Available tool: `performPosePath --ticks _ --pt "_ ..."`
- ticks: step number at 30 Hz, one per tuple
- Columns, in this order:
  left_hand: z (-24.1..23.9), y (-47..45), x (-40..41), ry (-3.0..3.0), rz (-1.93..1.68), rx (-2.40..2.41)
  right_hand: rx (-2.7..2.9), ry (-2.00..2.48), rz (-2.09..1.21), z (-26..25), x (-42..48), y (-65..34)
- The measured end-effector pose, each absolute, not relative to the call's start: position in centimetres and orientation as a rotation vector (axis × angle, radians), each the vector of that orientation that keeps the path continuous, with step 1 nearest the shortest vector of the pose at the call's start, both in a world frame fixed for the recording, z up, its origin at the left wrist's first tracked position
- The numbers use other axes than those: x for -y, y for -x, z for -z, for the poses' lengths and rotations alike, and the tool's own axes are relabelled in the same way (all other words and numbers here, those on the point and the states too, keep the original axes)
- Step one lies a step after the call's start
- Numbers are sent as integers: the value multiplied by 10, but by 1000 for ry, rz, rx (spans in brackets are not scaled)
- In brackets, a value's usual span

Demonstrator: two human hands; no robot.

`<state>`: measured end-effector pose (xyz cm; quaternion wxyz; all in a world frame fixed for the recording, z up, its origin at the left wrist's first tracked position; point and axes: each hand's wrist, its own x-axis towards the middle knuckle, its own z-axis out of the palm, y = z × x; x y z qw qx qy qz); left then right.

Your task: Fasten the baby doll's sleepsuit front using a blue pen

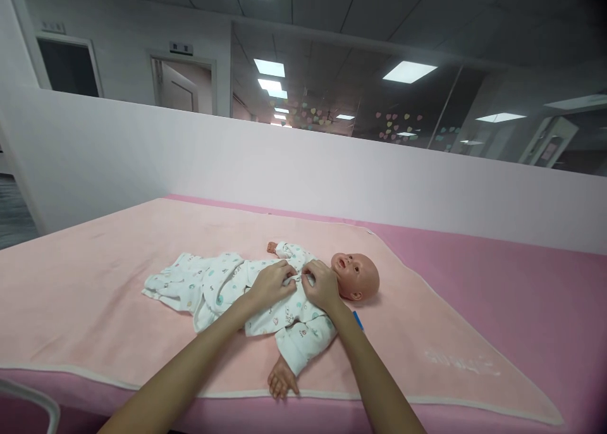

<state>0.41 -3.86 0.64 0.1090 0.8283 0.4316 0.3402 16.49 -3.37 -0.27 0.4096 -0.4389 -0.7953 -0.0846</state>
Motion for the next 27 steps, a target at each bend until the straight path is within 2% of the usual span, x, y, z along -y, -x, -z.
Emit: performPosePath --ticks 27 --pt "-5 6 28 -2167 -921 -999 1989 1116 122 4 31 -165"
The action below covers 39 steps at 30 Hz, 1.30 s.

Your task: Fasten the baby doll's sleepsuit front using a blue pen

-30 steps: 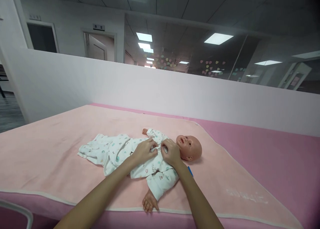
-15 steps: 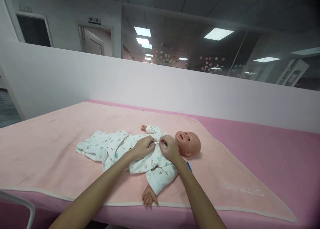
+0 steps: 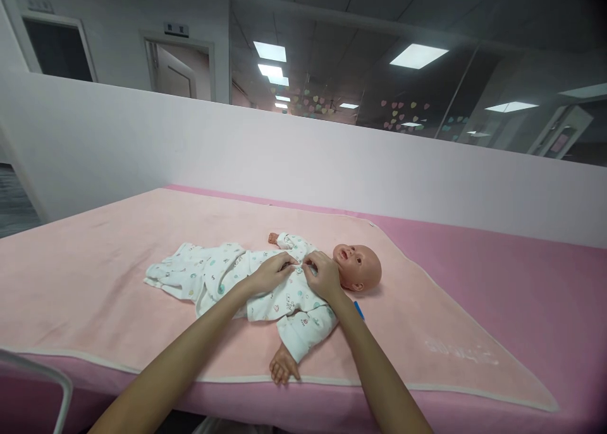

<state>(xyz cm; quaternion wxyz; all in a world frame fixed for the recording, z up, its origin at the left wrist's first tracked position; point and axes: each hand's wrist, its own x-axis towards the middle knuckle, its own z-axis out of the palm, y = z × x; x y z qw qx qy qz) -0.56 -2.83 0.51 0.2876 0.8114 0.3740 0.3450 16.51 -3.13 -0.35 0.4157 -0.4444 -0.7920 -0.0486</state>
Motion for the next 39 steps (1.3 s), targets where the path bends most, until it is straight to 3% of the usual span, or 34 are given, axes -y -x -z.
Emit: performPosePath --ticks 20,28,39 --pt "-6 2 31 -2135 -1069 -926 1989 1083 139 2 33 -165" --pt "-20 54 16 -2053 -663 -860 2029 1076 131 0 33 -167" --pt "-12 56 21 -1960 -788 -878 2169 923 209 -3 44 -136"
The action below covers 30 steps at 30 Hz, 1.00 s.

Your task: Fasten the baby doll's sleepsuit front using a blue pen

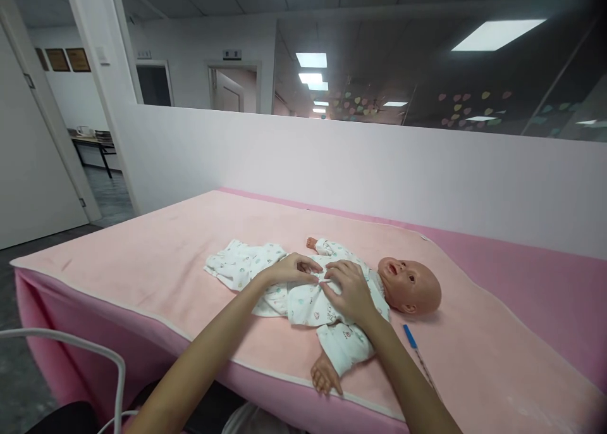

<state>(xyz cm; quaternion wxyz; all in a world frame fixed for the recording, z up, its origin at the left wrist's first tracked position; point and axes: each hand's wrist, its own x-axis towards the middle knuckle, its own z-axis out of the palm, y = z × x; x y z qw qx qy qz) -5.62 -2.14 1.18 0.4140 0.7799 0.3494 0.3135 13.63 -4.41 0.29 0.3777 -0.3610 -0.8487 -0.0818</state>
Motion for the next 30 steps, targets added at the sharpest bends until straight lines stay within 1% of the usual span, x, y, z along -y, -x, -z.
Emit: performPosePath --ticks 9,14,23,30 --pt "-21 58 28 -1998 -741 -864 2198 943 -3 -2 47 -134" --pt "-21 57 28 -2031 -701 -869 2124 991 -157 -3 45 -135" --pt "-18 60 25 -2044 -674 -814 2170 959 -33 0 44 -136" --pt "-19 60 26 -2019 -685 -799 2121 993 -40 1 42 -136"
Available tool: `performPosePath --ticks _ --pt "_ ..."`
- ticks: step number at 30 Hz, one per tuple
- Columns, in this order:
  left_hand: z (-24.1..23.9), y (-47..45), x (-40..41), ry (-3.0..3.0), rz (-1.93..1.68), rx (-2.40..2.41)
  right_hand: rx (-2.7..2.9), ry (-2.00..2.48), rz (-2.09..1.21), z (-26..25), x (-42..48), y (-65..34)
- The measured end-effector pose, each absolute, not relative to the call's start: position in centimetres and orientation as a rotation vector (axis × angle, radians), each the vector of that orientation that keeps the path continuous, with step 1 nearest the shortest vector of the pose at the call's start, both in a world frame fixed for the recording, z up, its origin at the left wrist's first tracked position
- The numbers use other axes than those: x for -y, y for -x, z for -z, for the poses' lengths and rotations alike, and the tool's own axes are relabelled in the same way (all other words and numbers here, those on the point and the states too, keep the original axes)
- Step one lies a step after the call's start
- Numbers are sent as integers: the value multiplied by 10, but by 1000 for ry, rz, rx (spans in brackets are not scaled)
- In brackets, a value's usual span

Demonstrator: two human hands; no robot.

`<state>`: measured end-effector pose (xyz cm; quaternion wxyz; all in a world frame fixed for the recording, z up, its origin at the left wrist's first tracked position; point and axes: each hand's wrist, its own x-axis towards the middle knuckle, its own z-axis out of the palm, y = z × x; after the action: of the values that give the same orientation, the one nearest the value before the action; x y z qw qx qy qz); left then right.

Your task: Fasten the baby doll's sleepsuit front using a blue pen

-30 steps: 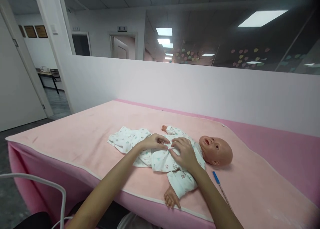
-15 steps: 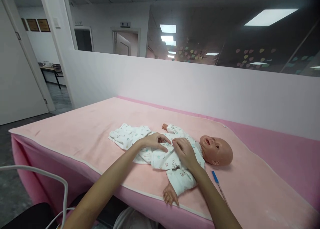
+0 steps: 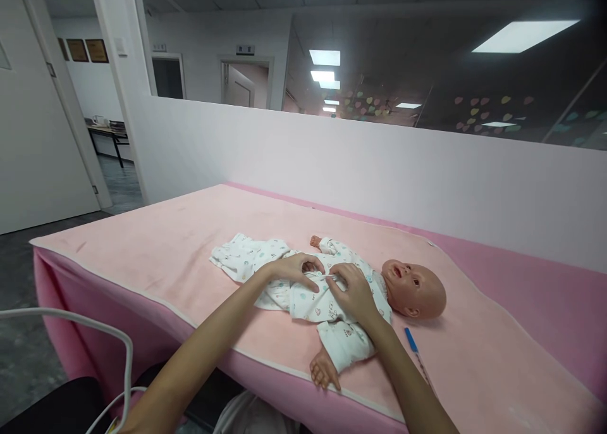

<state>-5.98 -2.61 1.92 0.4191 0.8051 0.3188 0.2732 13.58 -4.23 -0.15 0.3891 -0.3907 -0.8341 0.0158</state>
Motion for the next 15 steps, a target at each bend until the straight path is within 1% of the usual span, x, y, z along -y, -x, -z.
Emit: performPosePath --ticks 9,15 --pt "-15 56 25 -2095 -735 -882 2097 1010 -2 4 41 -135" --pt "-15 49 31 -2142 -772 -1034 2079 1022 46 7 39 -135"
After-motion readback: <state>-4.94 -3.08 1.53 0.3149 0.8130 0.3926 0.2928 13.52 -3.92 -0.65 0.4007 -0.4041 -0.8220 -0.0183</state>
